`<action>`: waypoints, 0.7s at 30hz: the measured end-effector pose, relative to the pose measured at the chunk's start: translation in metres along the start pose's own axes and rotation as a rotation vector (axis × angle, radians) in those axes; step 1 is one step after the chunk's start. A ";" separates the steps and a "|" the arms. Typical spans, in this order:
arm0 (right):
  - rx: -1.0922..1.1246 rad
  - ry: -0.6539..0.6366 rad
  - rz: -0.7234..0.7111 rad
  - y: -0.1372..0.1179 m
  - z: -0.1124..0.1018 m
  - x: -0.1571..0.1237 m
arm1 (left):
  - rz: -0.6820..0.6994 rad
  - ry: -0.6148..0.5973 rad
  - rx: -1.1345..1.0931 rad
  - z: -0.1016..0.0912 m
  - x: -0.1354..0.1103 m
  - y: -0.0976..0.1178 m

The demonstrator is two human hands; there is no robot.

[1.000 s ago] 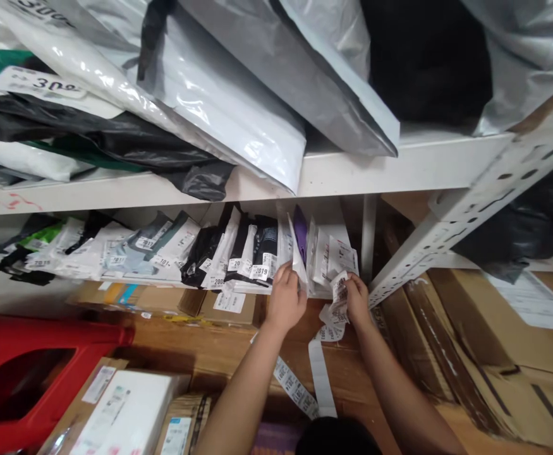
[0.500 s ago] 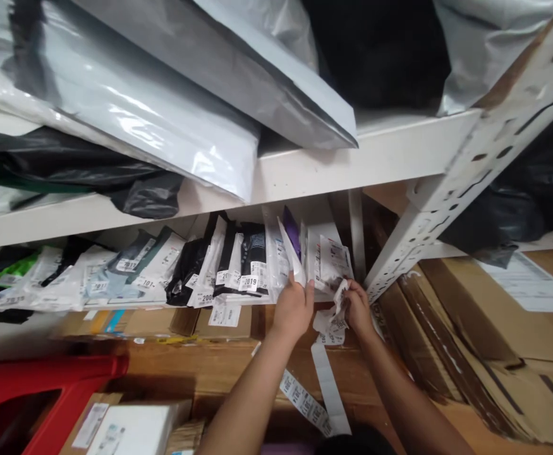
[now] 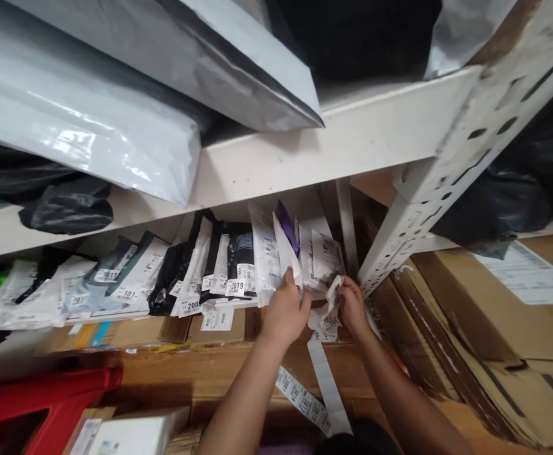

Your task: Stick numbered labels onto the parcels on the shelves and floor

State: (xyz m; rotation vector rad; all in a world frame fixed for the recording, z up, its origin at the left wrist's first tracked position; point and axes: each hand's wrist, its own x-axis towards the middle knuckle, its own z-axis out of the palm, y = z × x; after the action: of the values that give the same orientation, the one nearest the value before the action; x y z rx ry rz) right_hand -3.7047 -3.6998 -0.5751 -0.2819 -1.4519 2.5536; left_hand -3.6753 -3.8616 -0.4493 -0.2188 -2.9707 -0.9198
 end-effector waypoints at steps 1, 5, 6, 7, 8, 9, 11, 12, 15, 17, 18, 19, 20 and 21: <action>0.002 0.002 0.003 -0.001 0.000 0.000 | 0.063 -0.043 0.008 -0.010 0.002 -0.006; -0.007 0.018 0.007 -0.008 0.001 0.000 | 0.219 -0.199 0.077 -0.049 0.020 -0.035; -0.015 0.023 0.002 -0.010 0.001 -0.001 | 0.179 -0.234 0.065 -0.054 0.025 -0.041; -0.024 0.027 -0.004 -0.012 0.002 -0.002 | 0.133 -0.260 0.051 -0.058 0.029 -0.046; -0.037 0.027 -0.010 -0.014 0.002 -0.003 | 0.089 -0.277 0.040 -0.059 0.033 -0.049; -0.050 0.024 -0.016 -0.015 0.003 -0.004 | 0.060 -0.286 0.038 -0.060 0.036 -0.051; -0.075 0.010 -0.026 -0.018 0.005 -0.007 | 0.048 -0.293 0.053 -0.059 0.041 -0.052; -0.086 0.001 -0.031 -0.020 0.006 -0.008 | 0.050 -0.299 0.063 -0.059 0.042 -0.052; -0.109 -0.018 -0.049 -0.024 0.009 -0.011 | 0.070 -0.326 0.078 -0.058 0.046 -0.051; -0.118 -0.023 -0.057 -0.029 0.010 -0.014 | 0.092 -0.341 0.084 -0.059 0.047 -0.051; -0.121 -0.022 -0.060 -0.031 0.010 -0.016 | 0.099 -0.347 0.090 -0.060 0.048 -0.051; -0.125 -0.020 -0.062 -0.034 0.010 -0.019 | 0.099 -0.351 0.099 -0.060 0.049 -0.051; -0.128 -0.023 -0.060 -0.036 0.010 -0.024 | 0.091 -0.356 0.107 -0.061 0.049 -0.052; -0.129 -0.040 -0.046 -0.038 0.011 -0.031 | 0.080 -0.368 0.107 -0.062 0.050 -0.053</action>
State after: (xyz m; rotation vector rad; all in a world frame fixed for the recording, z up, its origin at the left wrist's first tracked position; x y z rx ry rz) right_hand -3.6754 -3.6980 -0.5347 -0.2140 -1.6213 2.4481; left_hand -3.7335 -3.9334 -0.4247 -0.5555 -3.2993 -0.7836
